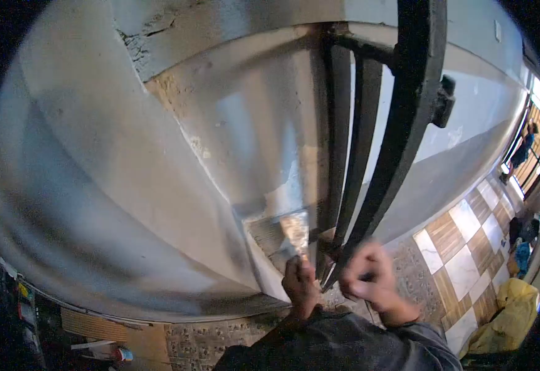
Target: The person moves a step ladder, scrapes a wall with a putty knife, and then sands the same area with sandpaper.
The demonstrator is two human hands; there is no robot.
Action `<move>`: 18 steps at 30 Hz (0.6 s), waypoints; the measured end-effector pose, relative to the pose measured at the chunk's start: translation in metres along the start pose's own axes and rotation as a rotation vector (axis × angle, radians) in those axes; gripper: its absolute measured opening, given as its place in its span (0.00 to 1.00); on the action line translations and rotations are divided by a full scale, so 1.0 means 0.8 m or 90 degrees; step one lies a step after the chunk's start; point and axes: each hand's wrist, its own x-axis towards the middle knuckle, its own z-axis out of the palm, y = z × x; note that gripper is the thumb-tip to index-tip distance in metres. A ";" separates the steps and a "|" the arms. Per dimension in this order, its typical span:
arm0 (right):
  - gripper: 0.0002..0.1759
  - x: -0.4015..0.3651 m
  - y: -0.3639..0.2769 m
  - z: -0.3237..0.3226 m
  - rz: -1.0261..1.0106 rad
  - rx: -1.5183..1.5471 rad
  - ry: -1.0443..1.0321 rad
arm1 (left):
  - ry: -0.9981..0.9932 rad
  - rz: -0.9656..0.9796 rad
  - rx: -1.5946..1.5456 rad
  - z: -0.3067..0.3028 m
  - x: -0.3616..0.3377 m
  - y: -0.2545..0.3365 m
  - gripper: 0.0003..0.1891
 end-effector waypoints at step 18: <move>0.19 0.053 0.188 0.008 0.149 0.228 0.087 | -0.134 -0.158 0.160 0.001 0.030 0.077 0.20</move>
